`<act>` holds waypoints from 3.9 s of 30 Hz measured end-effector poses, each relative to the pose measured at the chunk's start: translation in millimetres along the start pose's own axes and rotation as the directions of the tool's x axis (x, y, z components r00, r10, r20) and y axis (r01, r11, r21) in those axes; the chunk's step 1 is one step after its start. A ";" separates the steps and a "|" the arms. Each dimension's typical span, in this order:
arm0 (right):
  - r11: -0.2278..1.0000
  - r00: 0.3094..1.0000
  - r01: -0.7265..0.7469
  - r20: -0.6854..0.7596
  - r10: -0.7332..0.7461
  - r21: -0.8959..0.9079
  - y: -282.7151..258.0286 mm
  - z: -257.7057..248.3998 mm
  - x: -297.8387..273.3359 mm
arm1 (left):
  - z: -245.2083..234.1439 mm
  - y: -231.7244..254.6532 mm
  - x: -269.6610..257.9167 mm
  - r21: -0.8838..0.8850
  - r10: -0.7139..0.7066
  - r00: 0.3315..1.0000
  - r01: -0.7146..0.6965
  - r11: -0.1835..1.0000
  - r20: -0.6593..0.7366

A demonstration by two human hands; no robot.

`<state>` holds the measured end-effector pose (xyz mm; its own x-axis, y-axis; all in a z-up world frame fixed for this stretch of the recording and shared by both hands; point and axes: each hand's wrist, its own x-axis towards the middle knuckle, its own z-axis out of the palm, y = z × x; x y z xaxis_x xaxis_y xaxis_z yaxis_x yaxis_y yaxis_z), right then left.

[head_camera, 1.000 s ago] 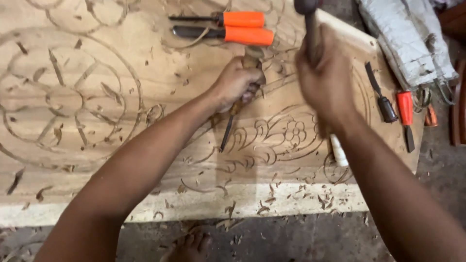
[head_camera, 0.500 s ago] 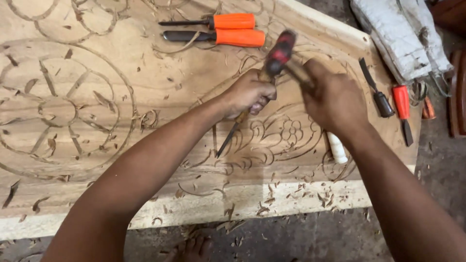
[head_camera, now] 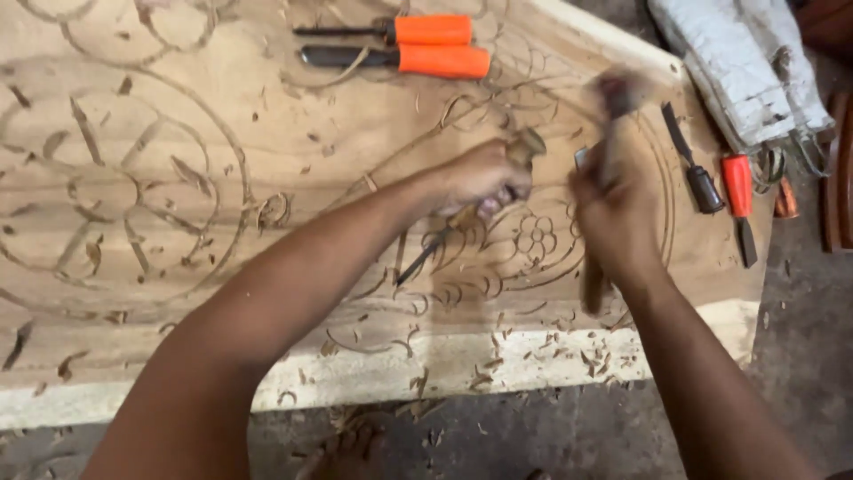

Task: The person carves a floral design into a wooden board by striking various chisels with a hammer and a mallet. They switch between different tools to refine the intricate patterns while occasionally brushing away wood shavings.

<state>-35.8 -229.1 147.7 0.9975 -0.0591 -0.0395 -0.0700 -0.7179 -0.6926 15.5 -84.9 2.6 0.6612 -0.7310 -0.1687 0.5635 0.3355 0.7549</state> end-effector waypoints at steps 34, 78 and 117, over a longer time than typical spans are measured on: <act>0.878 0.945 -0.292 0.028 0.327 -0.378 84.3 -18.4 -69.0 | 36.7 -7.7 11.6 0.403 -0.579 0.796 0.479 0.780 0.174; 0.834 0.951 -0.251 0.037 0.308 -0.491 136.7 50.4 -130.2 | 30.8 -69.3 -220.2 0.343 0.816 -0.034 -0.917 0.204 -0.577; 0.898 0.907 0.378 0.284 -0.311 -0.224 119.2 25.6 -99.0 | 120.8 -163.9 -217.7 0.722 0.885 -0.159 -0.650 0.240 -0.437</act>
<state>-142.5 -291.1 50.6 0.9301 0.3666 -0.0245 0.3117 -0.8226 -0.4756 -280.7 -52.5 -7.8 0.6105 0.6726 0.4183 -0.6518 0.1265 0.7478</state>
